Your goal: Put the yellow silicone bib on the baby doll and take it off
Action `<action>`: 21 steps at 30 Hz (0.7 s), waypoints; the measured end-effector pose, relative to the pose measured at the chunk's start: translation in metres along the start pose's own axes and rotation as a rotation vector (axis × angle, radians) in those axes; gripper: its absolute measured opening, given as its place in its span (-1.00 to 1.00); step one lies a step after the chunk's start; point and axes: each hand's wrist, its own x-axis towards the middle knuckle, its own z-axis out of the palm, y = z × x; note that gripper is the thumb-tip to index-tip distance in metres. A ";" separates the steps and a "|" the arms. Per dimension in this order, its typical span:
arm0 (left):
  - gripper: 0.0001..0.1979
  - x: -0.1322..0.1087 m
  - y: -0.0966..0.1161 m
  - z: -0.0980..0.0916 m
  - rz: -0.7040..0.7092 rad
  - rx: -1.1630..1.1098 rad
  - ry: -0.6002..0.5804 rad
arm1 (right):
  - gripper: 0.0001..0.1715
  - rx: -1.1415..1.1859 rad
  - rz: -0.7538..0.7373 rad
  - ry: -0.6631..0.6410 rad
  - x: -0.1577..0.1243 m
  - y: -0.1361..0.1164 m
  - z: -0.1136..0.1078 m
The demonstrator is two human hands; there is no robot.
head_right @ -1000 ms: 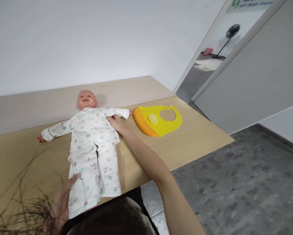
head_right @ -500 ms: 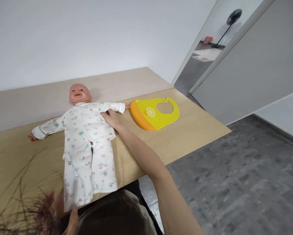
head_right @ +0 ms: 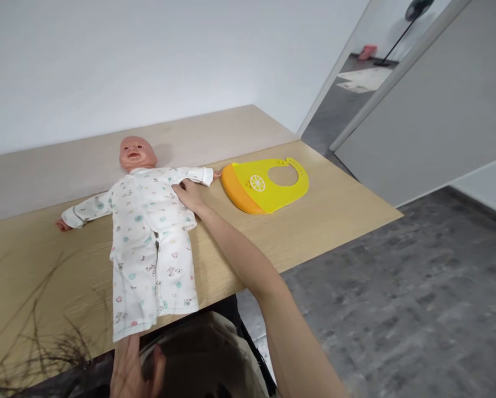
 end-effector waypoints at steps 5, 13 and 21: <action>-0.60 0.013 0.000 0.006 0.084 0.036 -0.094 | -0.76 0.004 -0.039 -0.004 0.002 0.006 0.001; -0.47 0.015 -0.012 0.011 0.317 0.240 0.103 | -0.74 -0.004 -0.013 -0.004 0.006 0.006 0.001; -0.15 0.011 -0.005 0.009 0.177 -0.004 0.041 | -0.72 -0.004 -0.019 0.011 0.007 0.006 0.003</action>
